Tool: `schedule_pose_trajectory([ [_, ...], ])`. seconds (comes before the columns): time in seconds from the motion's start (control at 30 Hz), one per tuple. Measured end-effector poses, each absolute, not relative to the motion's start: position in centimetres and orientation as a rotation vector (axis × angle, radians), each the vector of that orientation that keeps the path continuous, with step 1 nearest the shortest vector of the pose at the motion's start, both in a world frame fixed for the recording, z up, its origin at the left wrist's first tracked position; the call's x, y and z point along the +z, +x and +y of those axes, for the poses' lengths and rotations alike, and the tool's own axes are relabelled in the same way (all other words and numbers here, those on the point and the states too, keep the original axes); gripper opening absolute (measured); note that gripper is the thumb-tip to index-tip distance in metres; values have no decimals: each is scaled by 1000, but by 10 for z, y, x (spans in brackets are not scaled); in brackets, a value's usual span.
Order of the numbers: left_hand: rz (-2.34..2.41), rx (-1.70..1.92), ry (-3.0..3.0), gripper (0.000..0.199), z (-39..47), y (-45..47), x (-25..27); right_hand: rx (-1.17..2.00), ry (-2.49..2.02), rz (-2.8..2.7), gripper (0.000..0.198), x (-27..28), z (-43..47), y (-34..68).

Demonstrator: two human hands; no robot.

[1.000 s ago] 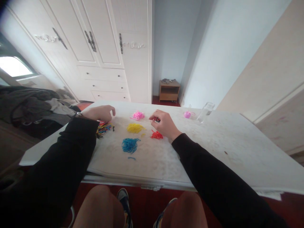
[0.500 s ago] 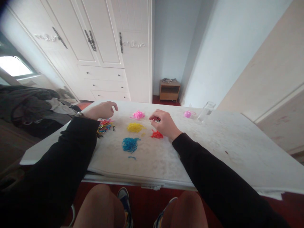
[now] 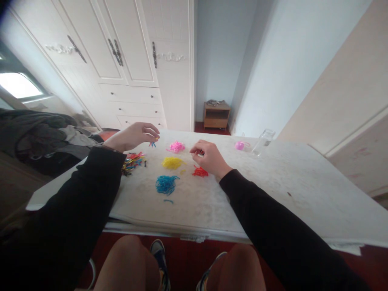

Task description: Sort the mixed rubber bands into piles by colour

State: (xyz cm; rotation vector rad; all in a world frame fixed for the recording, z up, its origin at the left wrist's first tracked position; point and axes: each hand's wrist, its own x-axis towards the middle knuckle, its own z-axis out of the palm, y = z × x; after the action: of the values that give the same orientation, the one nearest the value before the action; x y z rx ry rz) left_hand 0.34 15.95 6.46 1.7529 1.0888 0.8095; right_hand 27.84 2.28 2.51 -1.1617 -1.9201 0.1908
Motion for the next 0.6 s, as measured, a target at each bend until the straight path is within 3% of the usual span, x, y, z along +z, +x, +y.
schedule_pose_trajectory([
  [0.23, 523, 966, 1365, 23, 134, 47, 52, 235, -1146, -1926, 6, 23, 24, 276],
  [0.6, 372, 952, 1281, 22, 105, 79, 33, 317, -998, -1861, 31, 24, 20, 265],
])
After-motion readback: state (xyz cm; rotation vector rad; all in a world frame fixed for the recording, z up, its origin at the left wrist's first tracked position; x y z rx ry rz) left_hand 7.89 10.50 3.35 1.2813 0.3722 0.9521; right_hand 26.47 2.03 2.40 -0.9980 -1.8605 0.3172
